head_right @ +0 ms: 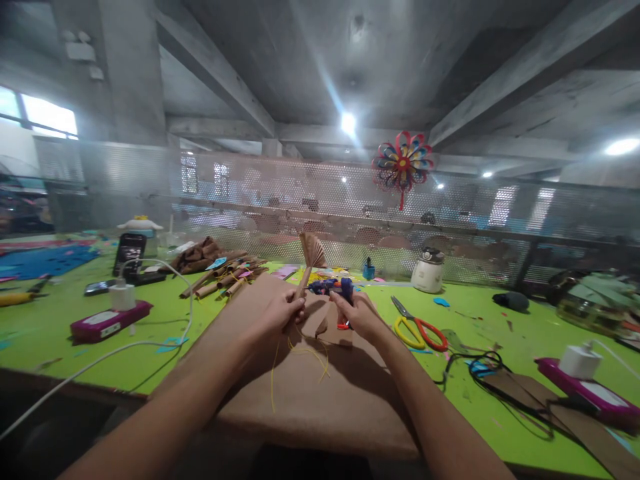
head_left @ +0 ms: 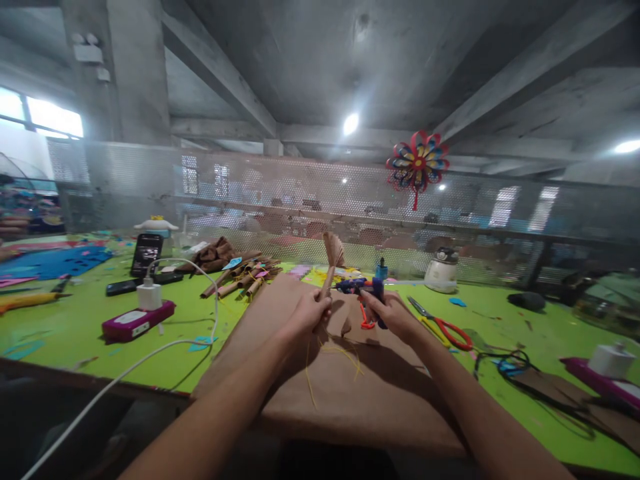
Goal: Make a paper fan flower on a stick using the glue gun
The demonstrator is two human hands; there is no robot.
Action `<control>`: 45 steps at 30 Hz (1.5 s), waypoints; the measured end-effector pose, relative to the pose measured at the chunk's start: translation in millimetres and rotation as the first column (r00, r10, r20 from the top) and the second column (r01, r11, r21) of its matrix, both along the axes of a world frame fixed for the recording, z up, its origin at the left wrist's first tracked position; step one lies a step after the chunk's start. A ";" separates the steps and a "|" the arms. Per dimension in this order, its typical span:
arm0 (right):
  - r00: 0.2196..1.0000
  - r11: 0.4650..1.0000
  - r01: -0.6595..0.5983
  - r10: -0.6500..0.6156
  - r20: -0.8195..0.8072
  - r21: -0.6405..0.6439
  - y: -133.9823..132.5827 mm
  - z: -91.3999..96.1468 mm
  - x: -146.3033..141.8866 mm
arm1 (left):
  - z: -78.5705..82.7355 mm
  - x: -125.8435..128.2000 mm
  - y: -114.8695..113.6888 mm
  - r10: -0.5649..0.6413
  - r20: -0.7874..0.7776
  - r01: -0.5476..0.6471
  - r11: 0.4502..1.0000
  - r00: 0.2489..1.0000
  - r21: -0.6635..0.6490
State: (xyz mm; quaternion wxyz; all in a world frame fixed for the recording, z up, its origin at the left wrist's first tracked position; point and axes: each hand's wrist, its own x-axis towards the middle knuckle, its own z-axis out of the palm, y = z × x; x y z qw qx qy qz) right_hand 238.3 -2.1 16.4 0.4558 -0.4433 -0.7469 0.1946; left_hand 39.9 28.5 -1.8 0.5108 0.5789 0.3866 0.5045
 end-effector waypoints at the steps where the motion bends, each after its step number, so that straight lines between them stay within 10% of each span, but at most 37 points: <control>1: 1.000 1.000 -0.006 0.005 -0.025 -0.003 0.9 -0.5 -0.3 | 1.3 -1.8 1.1 0.019 0.041 -0.018 0.999 0.999 -0.035; 7: 0.973 0.956 0.206 -0.223 0.058 0.208 13.2 -9.3 -5.7 | 13.5 -8.2 -1.8 0.171 0.147 -0.170 0.985 0.974 -0.019; 16: 0.824 0.790 0.406 -0.534 0.190 0.459 38.8 -33.2 -7.8 | 23.3 21.3 -39.3 -0.079 0.078 0.079 0.997 0.994 0.006; 45: 0.860 0.731 0.405 -0.509 0.043 0.549 11.3 -18.8 -21.1 | 16.1 20.7 -37.5 -0.011 0.060 0.006 0.997 0.998 0.083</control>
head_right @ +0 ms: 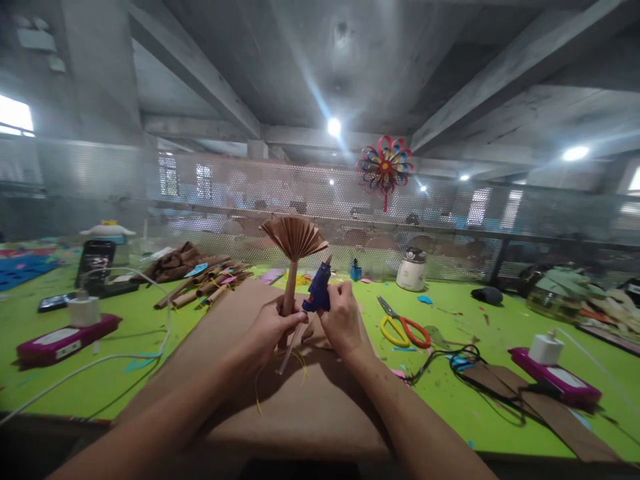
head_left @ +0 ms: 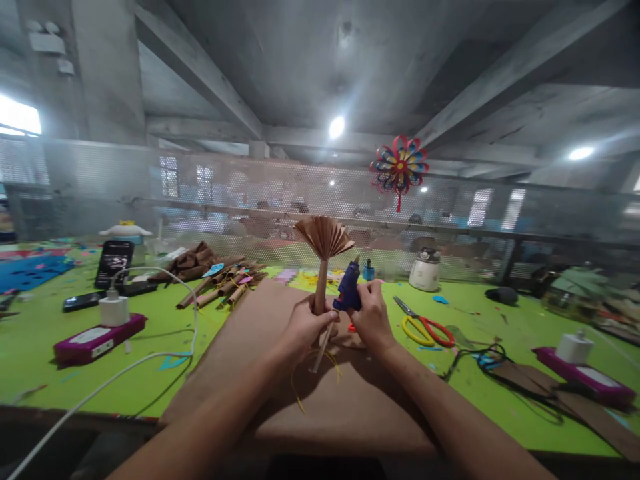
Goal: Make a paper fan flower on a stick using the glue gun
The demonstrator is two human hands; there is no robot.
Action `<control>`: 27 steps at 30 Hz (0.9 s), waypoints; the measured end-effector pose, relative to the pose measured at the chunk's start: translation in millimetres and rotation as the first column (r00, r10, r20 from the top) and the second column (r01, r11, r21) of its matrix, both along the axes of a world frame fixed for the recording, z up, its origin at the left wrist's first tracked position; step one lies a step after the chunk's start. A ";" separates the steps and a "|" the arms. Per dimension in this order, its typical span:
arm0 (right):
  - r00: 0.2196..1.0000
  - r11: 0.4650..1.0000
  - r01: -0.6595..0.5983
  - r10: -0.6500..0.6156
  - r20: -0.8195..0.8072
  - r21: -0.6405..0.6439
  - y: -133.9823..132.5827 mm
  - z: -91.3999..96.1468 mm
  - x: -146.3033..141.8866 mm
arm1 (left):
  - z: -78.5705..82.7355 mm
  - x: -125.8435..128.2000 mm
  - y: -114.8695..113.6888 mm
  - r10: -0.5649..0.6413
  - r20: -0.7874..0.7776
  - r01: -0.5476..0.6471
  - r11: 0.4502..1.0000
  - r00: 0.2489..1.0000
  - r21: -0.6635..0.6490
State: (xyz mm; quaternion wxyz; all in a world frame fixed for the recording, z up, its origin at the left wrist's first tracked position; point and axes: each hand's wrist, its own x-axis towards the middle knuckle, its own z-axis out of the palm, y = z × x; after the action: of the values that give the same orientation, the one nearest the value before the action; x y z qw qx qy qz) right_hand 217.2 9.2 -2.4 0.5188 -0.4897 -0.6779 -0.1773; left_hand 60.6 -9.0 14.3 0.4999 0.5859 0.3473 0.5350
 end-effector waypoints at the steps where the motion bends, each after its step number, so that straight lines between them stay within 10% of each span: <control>1: 1.000 1.000 -0.002 0.002 0.004 0.001 -0.2 -0.2 -0.1 | 0.3 0.0 -0.3 0.011 -0.008 -0.011 1.000 1.000 0.002; 20: 1.000 1.000 -0.021 0.021 0.021 0.006 1.4 -1.1 4.4 | 7.6 -13.2 3.5 -0.114 0.113 0.119 0.992 0.987 -0.036; 27: 0.933 0.926 -0.358 0.349 -0.091 -0.120 -16.5 12.0 2.5 | 5.7 -20.0 20.8 -0.081 0.198 0.111 0.983 0.977 -0.144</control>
State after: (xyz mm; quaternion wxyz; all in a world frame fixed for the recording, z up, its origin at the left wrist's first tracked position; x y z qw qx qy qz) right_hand 219.7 -7.2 9.6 0.5305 -0.3990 -0.7477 -0.0180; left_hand 40.6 11.9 20.0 0.6002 0.5074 0.3092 0.5354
